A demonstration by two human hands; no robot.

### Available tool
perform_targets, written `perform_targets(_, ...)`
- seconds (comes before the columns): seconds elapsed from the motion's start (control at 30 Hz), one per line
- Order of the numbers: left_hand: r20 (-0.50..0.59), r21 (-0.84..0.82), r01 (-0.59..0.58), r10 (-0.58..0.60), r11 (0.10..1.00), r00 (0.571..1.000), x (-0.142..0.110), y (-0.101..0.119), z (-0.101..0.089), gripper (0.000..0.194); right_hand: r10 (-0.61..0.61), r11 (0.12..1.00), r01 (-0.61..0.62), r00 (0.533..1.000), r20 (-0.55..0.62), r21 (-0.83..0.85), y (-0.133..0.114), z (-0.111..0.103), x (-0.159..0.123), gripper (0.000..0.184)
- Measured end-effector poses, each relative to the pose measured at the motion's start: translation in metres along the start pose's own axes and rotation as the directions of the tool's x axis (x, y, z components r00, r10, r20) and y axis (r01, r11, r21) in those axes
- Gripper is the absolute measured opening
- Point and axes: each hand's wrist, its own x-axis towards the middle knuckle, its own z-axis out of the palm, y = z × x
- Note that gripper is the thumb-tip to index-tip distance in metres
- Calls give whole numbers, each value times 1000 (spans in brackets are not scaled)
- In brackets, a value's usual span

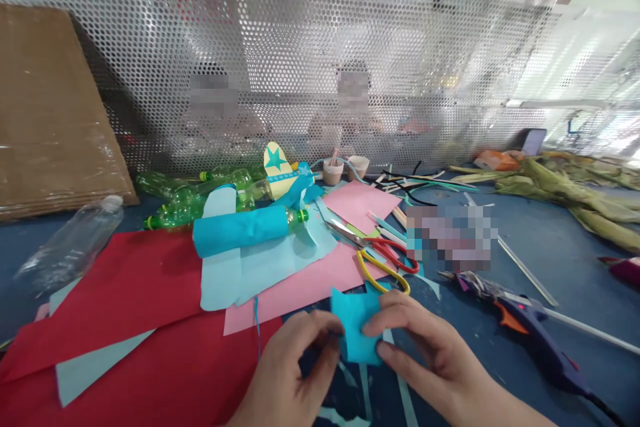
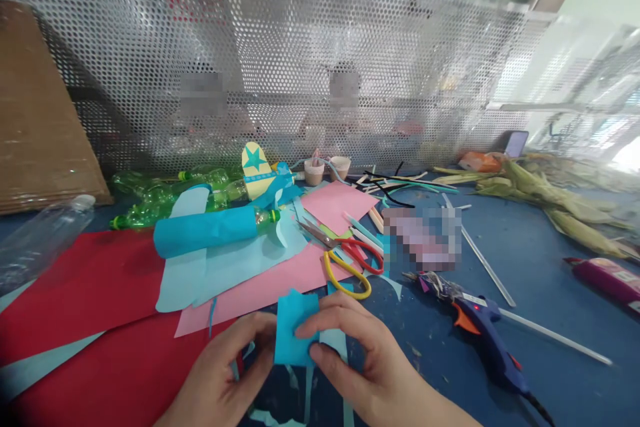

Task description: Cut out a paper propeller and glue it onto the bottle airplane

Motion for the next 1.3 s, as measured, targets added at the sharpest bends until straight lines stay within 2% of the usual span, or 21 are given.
perform_targets(0.13, -57, -290, 168, -192, 942, 980, 3, 3, -4, 23, -70, 996, 67, 997, -42, -54, 0, 1, -4, 37)
perform_targets(0.2, -102, -368, 212, -266, 905, 959, 9, 2, -4, 22, -95, 995, 94, 995, -17, -33, 0, 4, -4, 49)
perform_targets(0.27, -110, -442, 256, -335, 860, 936, 15, 1, -4, 24, -91, 995, 92, 994, 57, -25, -1, 6, -2, 56)
perform_targets(0.3, -109, -476, 269, -359, 837, 927, 18, 1, -4, 27, -79, 996, 83, 992, 101, -38, -2, 6, 0, 54)
perform_targets(0.37, -85, -511, 296, -390, 807, 917, 21, -1, -3, 35, -45, 995, 60, 982, 184, -78, -5, 5, 4, 36)
perform_targets(0.43, -62, -502, 309, -389, 808, 919, 21, -5, -1, 47, -11, 995, 34, 974, 227, -97, -7, 4, 7, 16)
perform_targets(0.5, -29, -492, 319, -381, 810, 924, 18, -8, 0, 62, 21, 996, -3, 982, 189, -91, -6, 3, 8, 7)
perform_targets(0.63, 28, -522, 330, -371, 786, 928, 12, -12, 3, 82, 85, 989, -78, 995, 53, -125, 2, 3, 6, 10)
perform_targets(0.7, 98, -546, 325, -326, 772, 940, 11, -10, 3, 75, 112, 983, -112, 994, -6, -144, 5, 4, 7, 15)
perform_targets(0.77, 158, -558, 296, -250, 776, 955, 10, -6, 4, 58, 141, 978, -148, 988, -58, -146, 7, 3, 7, 18)
perform_targets(0.83, 188, -548, 253, -177, 797, 966, 9, -4, 5, 41, 166, 975, -178, 981, -100, -135, 7, 3, 8, 18)
perform_targets(0.9, 207, -523, 220, -128, 824, 970, 9, -4, 7, 34, 167, 977, -182, 977, -132, -111, 8, 3, 9, 17)
perform_targets(1.1, 252, -496, 204, -85, 844, 964, 8, -9, 6, 37, 251, 968, -250, 965, -71, 27, 8, 6, 8, 17)
perform_targets(1.3, 256, -511, 251, -133, 822, 957, 10, -4, 5, 39, 296, 955, -297, 953, -68, 4, 6, 7, 7, 17)
